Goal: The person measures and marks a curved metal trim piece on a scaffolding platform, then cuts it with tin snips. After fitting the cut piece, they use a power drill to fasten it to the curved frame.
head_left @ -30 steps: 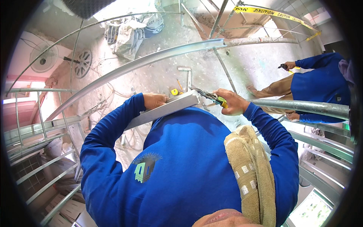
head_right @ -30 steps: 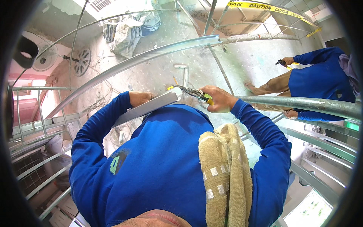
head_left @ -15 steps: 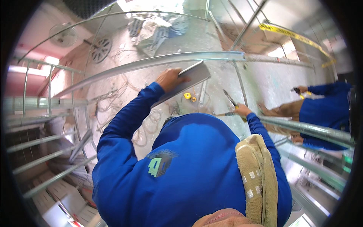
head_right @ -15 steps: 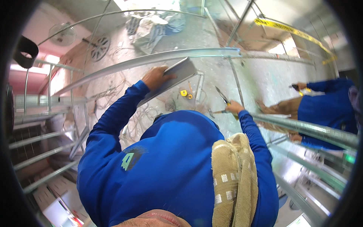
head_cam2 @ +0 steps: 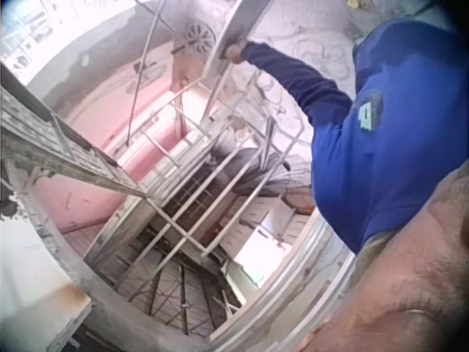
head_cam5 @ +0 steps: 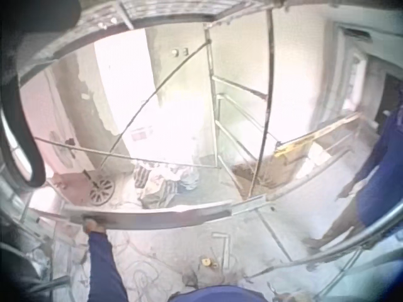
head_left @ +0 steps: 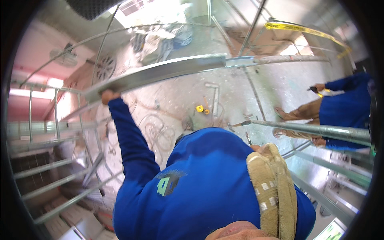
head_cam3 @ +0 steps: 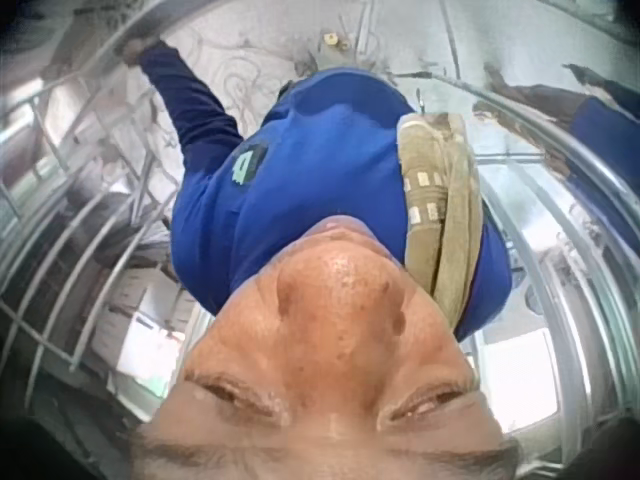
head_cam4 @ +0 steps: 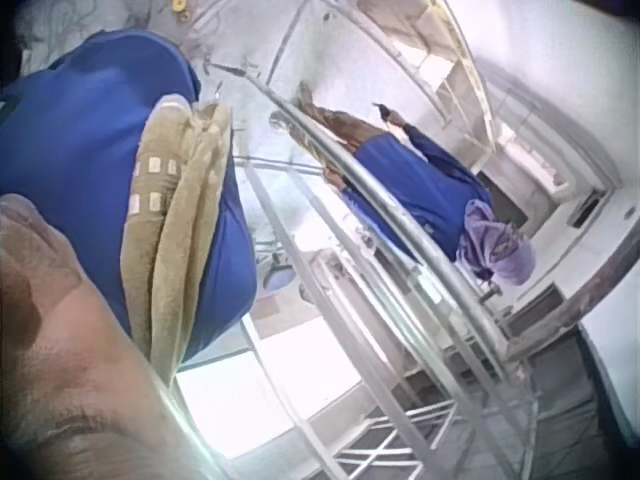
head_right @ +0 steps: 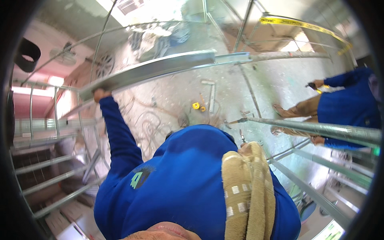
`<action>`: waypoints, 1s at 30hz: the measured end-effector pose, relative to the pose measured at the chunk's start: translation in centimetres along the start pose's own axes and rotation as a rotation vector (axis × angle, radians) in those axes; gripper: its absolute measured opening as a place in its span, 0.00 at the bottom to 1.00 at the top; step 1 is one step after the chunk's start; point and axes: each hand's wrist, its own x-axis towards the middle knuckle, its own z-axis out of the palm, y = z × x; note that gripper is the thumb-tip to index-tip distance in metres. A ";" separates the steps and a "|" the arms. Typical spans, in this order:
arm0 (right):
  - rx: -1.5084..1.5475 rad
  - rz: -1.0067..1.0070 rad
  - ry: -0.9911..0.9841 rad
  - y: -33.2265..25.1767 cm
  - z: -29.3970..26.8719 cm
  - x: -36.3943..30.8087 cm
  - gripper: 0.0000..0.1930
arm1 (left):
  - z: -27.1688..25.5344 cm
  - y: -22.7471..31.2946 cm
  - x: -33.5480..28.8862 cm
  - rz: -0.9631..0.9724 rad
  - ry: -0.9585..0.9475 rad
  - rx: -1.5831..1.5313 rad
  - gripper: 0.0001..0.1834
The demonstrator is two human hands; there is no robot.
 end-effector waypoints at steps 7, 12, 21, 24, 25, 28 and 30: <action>0.118 0.000 0.055 -3.4 -0.5 -0.4 0.22 | 5.3 -7.8 -4.7 -0.281 -0.231 0.115 0.22; -0.350 -0.332 0.077 -5.0 -2.6 1.1 0.19 | 9.1 -9.6 -4.0 -1.001 -0.006 -1.179 0.26; 0.152 0.168 0.042 -11.7 -4.6 0.2 0.13 | 9.7 -12.9 -8.0 -0.234 -0.400 0.302 0.29; -0.055 0.026 0.155 -13.2 -4.1 1.5 0.15 | 7.4 -11.9 -10.8 -0.232 -0.417 0.474 0.25; -0.089 0.033 0.204 -13.6 -3.8 2.3 0.17 | 6.3 -12.0 -11.8 -0.287 -0.406 0.457 0.26; -0.031 -0.076 0.119 -15.0 -4.1 6.4 0.18 | 4.4 -13.5 -15.1 -0.257 -0.413 0.498 0.22; 0.010 -0.087 0.063 -15.9 -3.3 9.5 0.20 | 3.0 -15.8 -17.7 -0.167 -0.389 0.584 0.22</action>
